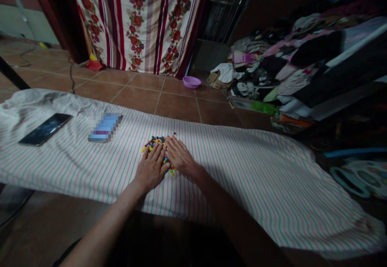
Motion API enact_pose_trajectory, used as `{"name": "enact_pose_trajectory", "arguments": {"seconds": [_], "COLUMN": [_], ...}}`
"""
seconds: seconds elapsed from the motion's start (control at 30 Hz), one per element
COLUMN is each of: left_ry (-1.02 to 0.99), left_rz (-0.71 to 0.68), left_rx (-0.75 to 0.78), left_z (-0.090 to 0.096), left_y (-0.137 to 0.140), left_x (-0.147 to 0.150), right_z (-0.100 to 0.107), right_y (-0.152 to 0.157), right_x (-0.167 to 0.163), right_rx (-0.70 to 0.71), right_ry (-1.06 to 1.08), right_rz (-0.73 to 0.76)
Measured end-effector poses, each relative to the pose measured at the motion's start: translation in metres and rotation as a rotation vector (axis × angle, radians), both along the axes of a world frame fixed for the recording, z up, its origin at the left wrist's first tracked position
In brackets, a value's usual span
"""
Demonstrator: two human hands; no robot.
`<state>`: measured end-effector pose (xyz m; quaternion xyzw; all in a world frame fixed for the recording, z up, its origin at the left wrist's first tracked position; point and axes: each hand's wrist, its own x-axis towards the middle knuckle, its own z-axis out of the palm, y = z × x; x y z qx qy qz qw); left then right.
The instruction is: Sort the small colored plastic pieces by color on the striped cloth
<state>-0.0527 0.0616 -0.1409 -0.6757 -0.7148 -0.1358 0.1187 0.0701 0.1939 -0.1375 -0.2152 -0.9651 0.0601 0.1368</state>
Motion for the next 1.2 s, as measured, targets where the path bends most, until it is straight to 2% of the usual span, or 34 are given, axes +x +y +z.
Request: {"name": "enact_pose_trajectory", "arguments": {"seconds": [0.13,0.33,0.47,0.63,0.83,1.2], "left_ry": [-0.006,-0.01,-0.003,0.027,0.069,0.048], "left_rz": [-0.045,-0.091,-0.109,-0.112,-0.13,-0.121], "left_rx": [0.011,0.028,-0.002,0.01,-0.027,0.004], "left_z": [0.002,0.003,0.003,0.006,0.008,0.011], "left_y": [-0.006,-0.016,-0.018,-0.029,-0.037,-0.021], "left_x": [-0.004,-0.001,0.006,0.006,0.008,0.021], "right_z": [-0.006,-0.014,-0.018,-0.021,-0.017,-0.02], "right_y": [0.0,-0.016,-0.032,-0.043,-0.042,-0.035], "right_x": [0.007,0.021,0.039,0.062,0.075,0.069], "right_rx": [0.005,0.03,-0.032,-0.136,-0.154,-0.1], "right_ry": [0.105,0.321,0.317,0.271,0.268,0.252], "right_rz": [0.067,-0.105,-0.208,-0.227,-0.224,-0.201]}}
